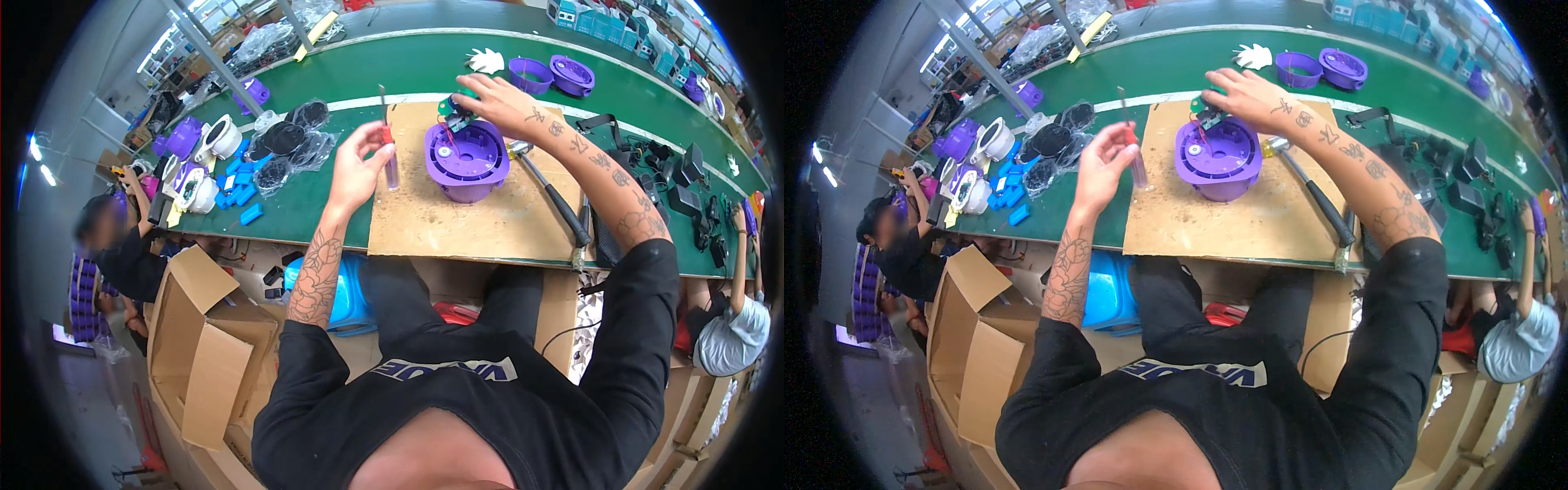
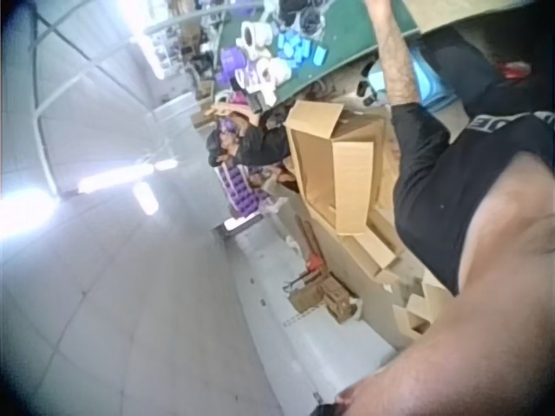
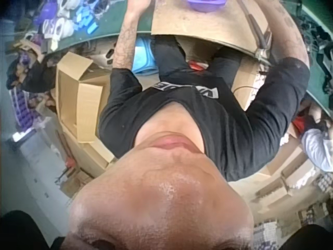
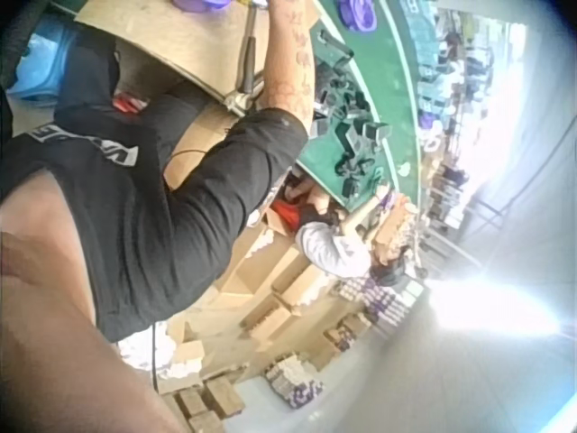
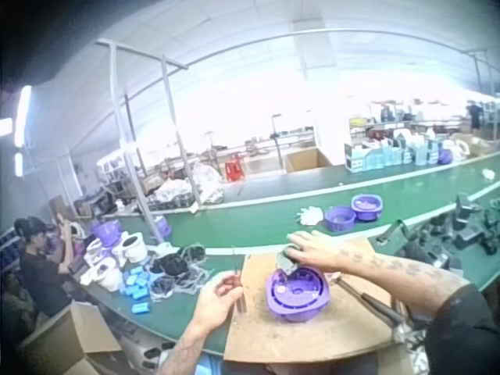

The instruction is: Assembling internal components of small electric fans using a rubber mallet and screwdriver.

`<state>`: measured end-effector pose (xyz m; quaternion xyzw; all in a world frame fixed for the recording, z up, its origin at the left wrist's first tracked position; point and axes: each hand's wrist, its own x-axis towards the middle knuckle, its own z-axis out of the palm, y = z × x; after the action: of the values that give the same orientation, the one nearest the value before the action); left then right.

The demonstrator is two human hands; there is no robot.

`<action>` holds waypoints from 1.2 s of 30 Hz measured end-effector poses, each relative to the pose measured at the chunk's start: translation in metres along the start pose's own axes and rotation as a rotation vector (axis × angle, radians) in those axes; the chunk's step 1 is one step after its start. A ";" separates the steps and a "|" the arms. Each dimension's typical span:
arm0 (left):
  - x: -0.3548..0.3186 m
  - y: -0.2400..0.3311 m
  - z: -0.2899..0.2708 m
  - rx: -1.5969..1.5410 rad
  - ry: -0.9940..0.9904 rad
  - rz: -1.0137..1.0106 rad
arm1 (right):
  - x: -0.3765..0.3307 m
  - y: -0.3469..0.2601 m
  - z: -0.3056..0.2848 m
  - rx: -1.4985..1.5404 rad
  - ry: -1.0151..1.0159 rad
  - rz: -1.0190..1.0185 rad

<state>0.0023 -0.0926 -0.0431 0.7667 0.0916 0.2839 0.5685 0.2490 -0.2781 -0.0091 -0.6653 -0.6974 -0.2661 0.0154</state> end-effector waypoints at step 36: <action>0.101 0.065 0.083 1.327 -0.902 0.727 | -0.199 -0.058 -0.012 0.746 -0.122 0.794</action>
<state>0.1182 -0.1361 0.0340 0.9596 -0.2452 0.0056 -0.1375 0.2134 -0.4640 -0.0933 -0.8411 -0.4393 0.0645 0.3090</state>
